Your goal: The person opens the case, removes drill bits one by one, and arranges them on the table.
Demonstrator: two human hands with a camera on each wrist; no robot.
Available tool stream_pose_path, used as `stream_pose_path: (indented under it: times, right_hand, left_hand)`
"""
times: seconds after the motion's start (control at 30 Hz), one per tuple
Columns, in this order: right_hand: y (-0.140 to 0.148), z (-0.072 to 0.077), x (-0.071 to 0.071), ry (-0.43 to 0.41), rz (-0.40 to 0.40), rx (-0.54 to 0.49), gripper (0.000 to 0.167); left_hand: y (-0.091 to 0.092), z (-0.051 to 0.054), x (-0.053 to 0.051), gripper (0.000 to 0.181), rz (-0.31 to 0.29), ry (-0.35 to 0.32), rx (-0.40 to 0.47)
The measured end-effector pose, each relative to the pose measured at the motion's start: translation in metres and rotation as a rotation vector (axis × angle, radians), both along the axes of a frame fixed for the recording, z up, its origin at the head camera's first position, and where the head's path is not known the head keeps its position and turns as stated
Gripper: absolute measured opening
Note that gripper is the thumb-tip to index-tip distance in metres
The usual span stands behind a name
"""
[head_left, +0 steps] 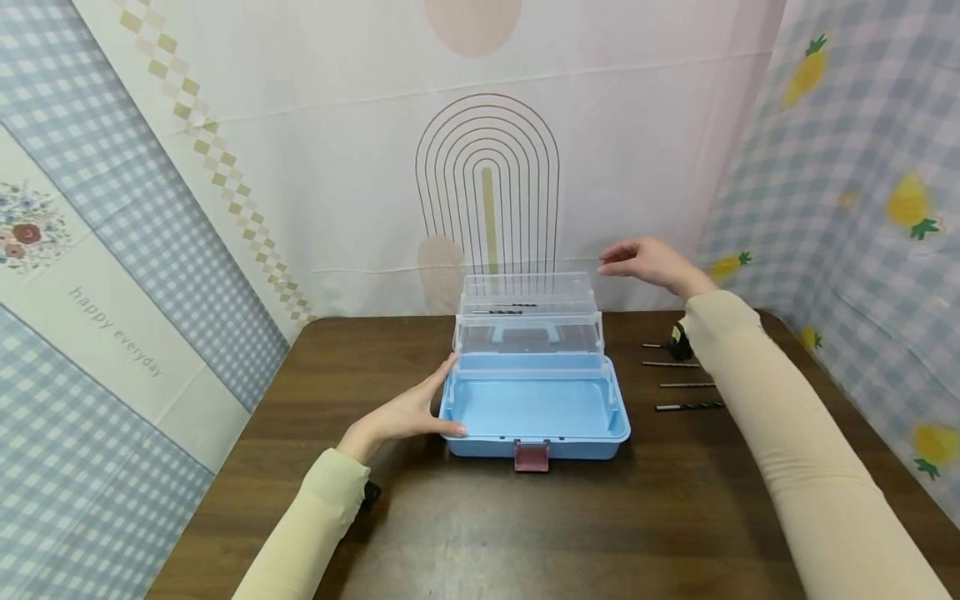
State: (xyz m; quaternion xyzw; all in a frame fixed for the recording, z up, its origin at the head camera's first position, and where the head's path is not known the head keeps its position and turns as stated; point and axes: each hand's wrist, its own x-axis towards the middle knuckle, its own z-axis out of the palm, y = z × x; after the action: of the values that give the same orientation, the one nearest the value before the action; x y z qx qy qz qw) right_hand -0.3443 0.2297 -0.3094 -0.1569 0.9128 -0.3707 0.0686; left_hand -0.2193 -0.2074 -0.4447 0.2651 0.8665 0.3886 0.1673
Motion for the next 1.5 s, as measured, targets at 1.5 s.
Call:
stream_pose_path:
  times: [1.5]
  right_hand:
    - [-0.137,-0.043,-0.017,0.010,0.284,0.129,0.025]
  left_hand:
    - [0.001,0.002,0.002,0.123,0.004,-0.028,-0.003]
